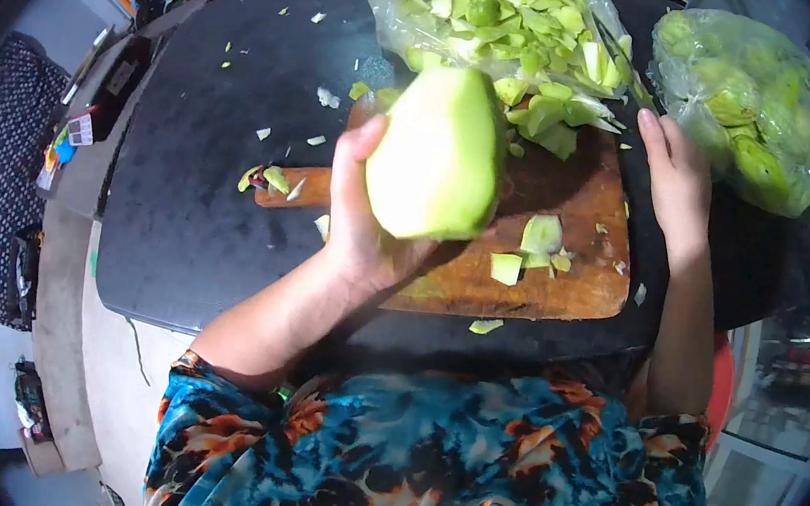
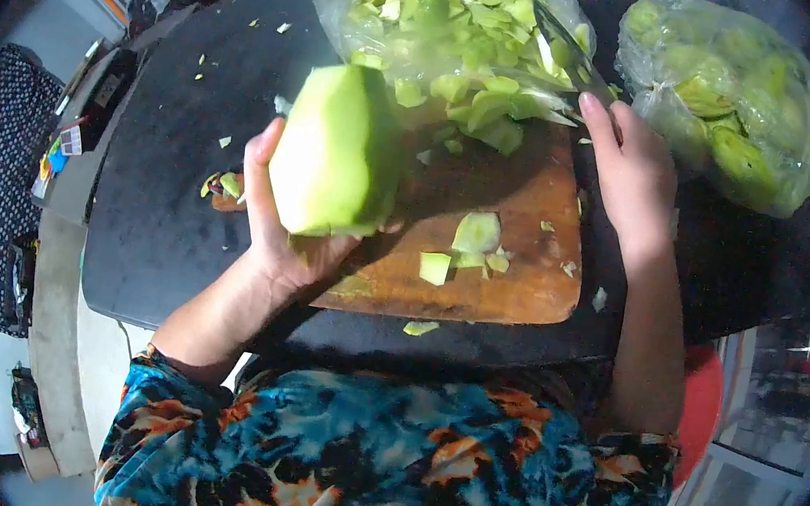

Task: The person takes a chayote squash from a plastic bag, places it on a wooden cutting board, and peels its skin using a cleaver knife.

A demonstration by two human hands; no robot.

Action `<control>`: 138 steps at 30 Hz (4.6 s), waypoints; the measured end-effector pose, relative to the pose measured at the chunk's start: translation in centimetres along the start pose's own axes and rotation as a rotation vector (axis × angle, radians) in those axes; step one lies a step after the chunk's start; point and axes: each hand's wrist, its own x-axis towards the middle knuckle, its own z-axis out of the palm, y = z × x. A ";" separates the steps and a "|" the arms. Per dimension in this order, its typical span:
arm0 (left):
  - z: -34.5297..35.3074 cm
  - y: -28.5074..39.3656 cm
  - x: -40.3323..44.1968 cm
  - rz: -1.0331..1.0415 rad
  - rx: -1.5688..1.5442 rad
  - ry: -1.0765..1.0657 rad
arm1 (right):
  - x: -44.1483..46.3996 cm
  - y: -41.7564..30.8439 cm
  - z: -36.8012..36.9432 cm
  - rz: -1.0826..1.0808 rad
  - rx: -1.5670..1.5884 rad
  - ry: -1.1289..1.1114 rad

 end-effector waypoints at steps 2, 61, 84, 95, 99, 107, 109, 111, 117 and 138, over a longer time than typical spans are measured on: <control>-0.3 0.3 0.4 -0.004 -0.199 -0.049 | -1.2 -0.9 -0.3 -0.106 0.119 0.006; 0.3 -1.3 -0.6 -0.013 0.367 0.021 | -3.1 -5.3 -1.2 -0.206 0.035 -0.161; -2.1 -1.8 0.0 -0.086 0.269 0.120 | -6.6 -9.6 -5.3 -0.740 0.275 -0.305; 0.7 -1.5 -0.4 0.027 0.417 -0.028 | 0.6 -1.9 1.6 -0.098 -0.130 -0.074; 0.4 -1.0 0.2 -0.017 0.238 0.110 | 1.2 -2.9 1.6 -0.128 0.136 -0.123; -0.7 1.4 1.5 0.053 0.263 0.161 | -0.1 -5.9 1.9 -0.362 0.506 -0.145; -0.7 1.5 1.5 0.071 0.333 0.131 | -0.8 -6.0 1.4 -0.331 0.520 -0.236; -0.8 1.2 1.5 0.050 0.336 0.059 | -1.2 -5.8 1.6 -0.315 0.609 -0.286; -0.6 0.3 1.3 0.040 0.317 0.036 | -2.6 -6.4 0.7 -0.382 0.764 -0.303; 0.7 -0.9 1.0 0.002 -0.042 0.004 | -3.3 -7.5 1.2 -0.408 0.599 -0.176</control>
